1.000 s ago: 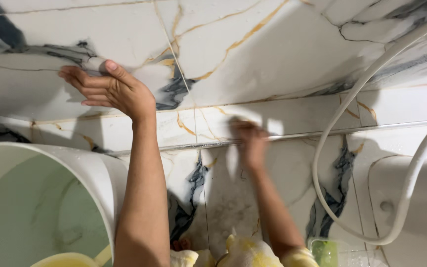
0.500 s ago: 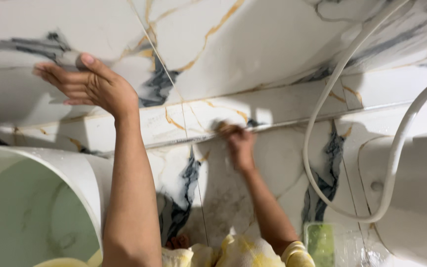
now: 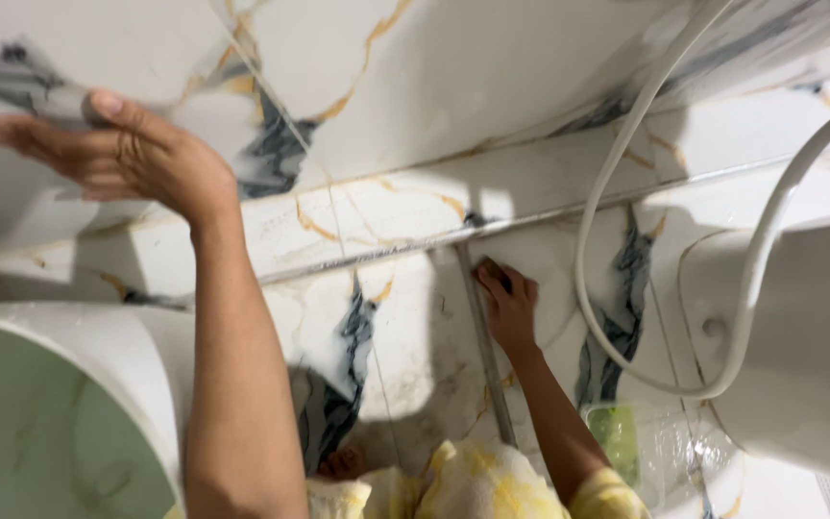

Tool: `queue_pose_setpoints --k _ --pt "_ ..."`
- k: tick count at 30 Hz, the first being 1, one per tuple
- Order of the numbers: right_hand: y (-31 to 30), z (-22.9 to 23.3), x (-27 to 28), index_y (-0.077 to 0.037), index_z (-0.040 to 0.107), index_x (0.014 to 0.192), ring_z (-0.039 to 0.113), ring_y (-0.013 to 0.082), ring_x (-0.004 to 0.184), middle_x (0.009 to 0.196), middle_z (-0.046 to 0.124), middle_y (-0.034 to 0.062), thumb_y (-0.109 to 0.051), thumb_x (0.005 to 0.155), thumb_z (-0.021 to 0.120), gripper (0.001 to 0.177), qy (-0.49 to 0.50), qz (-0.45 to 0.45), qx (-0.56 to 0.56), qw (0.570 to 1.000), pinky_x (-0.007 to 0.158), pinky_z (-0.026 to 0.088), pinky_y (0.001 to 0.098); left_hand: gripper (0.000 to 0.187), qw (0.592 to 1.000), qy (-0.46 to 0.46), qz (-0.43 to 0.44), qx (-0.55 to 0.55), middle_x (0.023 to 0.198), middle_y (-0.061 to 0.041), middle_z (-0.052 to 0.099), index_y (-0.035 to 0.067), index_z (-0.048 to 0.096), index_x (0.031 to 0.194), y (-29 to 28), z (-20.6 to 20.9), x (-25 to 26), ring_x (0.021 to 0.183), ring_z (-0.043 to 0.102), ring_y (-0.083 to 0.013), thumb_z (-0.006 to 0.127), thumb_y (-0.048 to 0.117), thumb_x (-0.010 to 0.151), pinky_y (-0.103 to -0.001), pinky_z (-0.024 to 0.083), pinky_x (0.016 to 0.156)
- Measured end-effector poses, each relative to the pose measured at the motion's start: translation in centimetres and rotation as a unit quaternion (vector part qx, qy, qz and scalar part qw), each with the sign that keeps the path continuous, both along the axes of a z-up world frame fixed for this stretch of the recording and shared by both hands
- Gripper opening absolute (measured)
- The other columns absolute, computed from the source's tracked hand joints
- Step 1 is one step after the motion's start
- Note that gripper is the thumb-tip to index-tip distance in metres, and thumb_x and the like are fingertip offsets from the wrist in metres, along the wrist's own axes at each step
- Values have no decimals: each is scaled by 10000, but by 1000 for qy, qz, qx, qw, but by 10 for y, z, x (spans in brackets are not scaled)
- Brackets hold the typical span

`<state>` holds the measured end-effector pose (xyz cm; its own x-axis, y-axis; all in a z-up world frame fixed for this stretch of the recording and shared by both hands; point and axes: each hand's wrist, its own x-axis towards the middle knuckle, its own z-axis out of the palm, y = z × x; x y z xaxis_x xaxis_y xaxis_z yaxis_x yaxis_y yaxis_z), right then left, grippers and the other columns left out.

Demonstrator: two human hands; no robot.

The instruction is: The person cleans the floor around the base of a toilet in a bathroom. They use a small brush to scrub the tiles and grout lines, then switch to a long-handled brush to clean the wall skirting and the area behind the toilet.

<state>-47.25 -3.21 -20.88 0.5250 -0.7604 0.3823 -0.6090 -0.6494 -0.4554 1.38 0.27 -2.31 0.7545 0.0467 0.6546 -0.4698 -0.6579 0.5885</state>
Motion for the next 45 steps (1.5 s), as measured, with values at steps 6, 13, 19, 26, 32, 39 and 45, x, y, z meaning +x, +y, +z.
queue_pose_setpoints --k 6,13,19,26,32,39,45 --pt "19 2 -5 -220 699 1350 501 312 1141 1366 596 67 -46 944 638 446 14 16 9 1000 1033 374 453 700 1000 -3 5 -6 1713 -67 -100 107 -95 1645 -1 2 -3 1610 -42 -216 118 585 1181 -448 67 1334" --pt "-40 -1 -55 -69 707 1312 570 312 1075 1152 687 129 -161 1049 592 302 -5 -170 -68 983 894 368 518 759 1000 25 -16 -7 1737 -121 -157 84 -133 1662 -1 17 -8 1602 -91 -294 90 611 1162 -594 12 1297" --pt "17 -15 58 -171 724 1298 540 321 1075 1229 656 128 -116 926 612 392 -6 0 14 1000 930 425 487 800 998 66 -18 -10 1739 -142 -135 83 -95 1662 -11 35 -18 1644 -114 -327 107 645 1130 -690 -22 1291" --pt "6 -27 0 -148 699 1317 559 331 1137 1274 637 103 -107 883 632 440 -34 -99 -5 995 924 380 499 739 999 2 -38 -16 1741 -98 -64 135 -35 1671 -9 51 -54 1622 -19 -267 216 607 1160 -641 -44 1300" --pt "15 -13 -70 -190 700 1290 556 319 1172 1298 664 65 -50 869 600 455 -2 -166 71 984 986 381 502 767 884 -274 -377 35 1749 -23 19 234 50 1698 -77 46 -164 1666 -32 -235 527 398 1120 -633 -118 1229" --pt "104 46 -134 -92 563 1398 440 465 1298 1410 506 239 -111 897 692 518 10 -182 137 974 1089 357 566 201 438 -576 -669 170 1191 -82 588 163 609 1234 -66 -54 -431 1207 510 -247 545 276 1081 -687 244 1134" --pt "189 94 -206 -59 634 1283 559 373 1240 1359 550 177 -127 977 675 316 -103 -318 232 914 1018 497 438 511 151 -487 -855 94 1406 -52 545 157 491 1459 -35 -106 -529 1379 441 -234 581 275 969 -522 270 1230"
